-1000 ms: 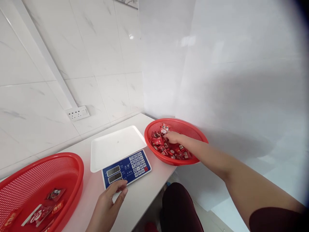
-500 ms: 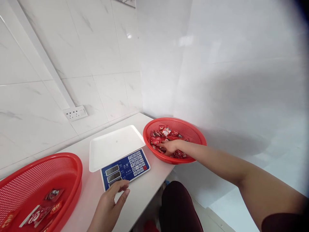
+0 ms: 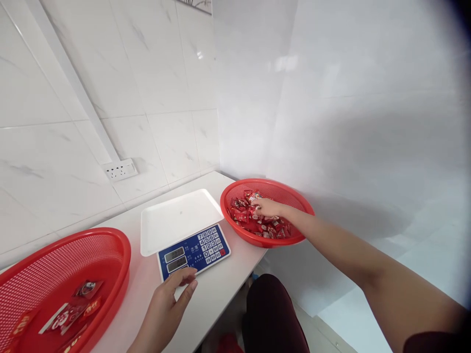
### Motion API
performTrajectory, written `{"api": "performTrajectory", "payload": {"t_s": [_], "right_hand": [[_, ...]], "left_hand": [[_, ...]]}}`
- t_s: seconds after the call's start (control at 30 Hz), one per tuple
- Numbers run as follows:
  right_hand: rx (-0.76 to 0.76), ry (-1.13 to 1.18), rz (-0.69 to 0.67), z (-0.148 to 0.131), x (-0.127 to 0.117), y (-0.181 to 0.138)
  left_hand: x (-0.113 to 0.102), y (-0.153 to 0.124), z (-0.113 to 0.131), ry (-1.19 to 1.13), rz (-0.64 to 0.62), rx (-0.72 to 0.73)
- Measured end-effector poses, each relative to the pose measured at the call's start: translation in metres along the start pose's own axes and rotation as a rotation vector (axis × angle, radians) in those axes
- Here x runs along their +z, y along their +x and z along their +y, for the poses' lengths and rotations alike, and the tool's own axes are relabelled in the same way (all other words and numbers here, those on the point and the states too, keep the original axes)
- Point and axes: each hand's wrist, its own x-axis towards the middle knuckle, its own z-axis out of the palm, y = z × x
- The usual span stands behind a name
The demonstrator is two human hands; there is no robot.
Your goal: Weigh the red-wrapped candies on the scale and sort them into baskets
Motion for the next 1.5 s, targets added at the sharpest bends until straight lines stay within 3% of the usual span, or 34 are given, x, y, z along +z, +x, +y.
{"api": "performTrajectory", "payload": {"t_s": [0.2,0.3,0.4,0.53,0.63,0.9,1.07,1.13,1.2,1.3,1.4,1.5], "right_hand": [[0.062,0.286,0.04,-0.014,-0.021,-0.012],[0.032,0.623,0.057,-0.044,-0.015,-0.008],[-0.081,0.791,-0.042,-0.089,0.001,0.0],[-0.265,0.758,-0.264,-0.146,0.03,0.01],[-0.303,0.793,-0.328,-0.172,0.047,0.019],[-0.208,0.588,-0.1,-0.193,0.073,0.06],[-0.22,0.442,0.068,-0.168,0.059,0.059],[-0.235,0.353,0.123,-0.14,0.044,0.047],[-0.224,0.105,0.13,-0.104,0.026,0.03],[-0.176,-0.159,-0.091,-0.046,0.007,0.0],[-0.061,-0.293,-0.31,-0.005,0.007,-0.024],[0.001,-0.287,-0.327,0.012,0.023,-0.034]], "left_hand": [[0.004,0.008,0.005,-0.067,-0.056,0.007],[0.011,0.024,0.013,-0.233,-0.083,-0.004],[0.017,0.049,0.025,-0.513,-0.057,-0.052],[0.015,0.081,0.031,-0.581,0.014,-0.051],[0.002,0.094,0.022,-0.535,0.105,-0.067],[-0.037,0.109,-0.018,-0.156,0.281,-0.115],[-0.044,0.108,-0.031,0.126,0.394,-0.047],[-0.043,0.098,-0.033,0.185,0.417,-0.001],[-0.04,0.084,-0.034,0.211,0.438,0.038],[-0.03,0.062,-0.037,0.209,0.487,0.073],[-0.017,0.048,-0.041,0.184,0.544,0.102],[-0.005,0.045,-0.046,0.16,0.579,0.148]]}}
